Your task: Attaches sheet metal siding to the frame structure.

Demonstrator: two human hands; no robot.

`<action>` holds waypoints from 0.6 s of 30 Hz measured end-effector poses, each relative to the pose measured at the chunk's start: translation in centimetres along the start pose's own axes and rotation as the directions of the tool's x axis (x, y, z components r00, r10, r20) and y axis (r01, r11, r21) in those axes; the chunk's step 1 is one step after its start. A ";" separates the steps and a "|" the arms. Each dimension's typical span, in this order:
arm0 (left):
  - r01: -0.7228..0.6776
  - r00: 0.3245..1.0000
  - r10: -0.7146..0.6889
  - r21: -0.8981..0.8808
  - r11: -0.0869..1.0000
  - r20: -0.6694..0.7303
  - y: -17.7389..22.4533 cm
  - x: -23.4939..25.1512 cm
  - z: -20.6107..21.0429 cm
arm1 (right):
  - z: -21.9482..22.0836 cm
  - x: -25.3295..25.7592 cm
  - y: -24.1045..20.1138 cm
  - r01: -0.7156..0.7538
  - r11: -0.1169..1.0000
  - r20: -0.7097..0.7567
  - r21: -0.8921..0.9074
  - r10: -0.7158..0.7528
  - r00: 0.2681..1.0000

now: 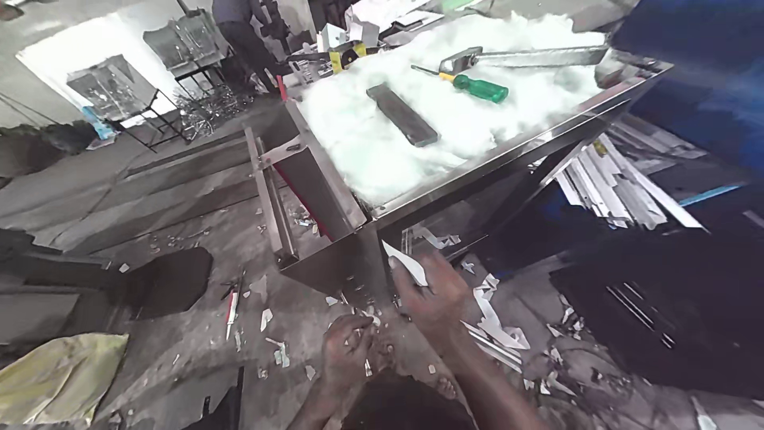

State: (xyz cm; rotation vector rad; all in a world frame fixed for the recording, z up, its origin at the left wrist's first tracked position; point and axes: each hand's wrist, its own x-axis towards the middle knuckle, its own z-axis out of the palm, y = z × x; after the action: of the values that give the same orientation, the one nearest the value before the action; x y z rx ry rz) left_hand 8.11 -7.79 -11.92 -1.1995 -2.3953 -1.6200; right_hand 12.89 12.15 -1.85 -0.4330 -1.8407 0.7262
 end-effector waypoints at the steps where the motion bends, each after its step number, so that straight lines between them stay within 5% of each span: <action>1: 0.002 1.000 -0.002 -0.011 1.000 0.020 -0.3 0.2 -0.3 | 0.3 0.1 -0.1 -0.002 1.000 0.001 -0.006 0.002 1.000; 18: -0.005 0.988 0.014 -0.056 0.998 0.156 -2.2 2.4 -1.9 | 2.9 0.5 -0.8 0.008 0.997 -0.049 0.077 -0.005 0.999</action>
State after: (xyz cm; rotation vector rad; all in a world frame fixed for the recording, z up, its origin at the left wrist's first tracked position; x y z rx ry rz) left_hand 4.38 -8.24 -11.77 -1.3948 -2.4442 -1.6586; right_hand 10.02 11.04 -1.76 -0.3910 -1.7611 0.7733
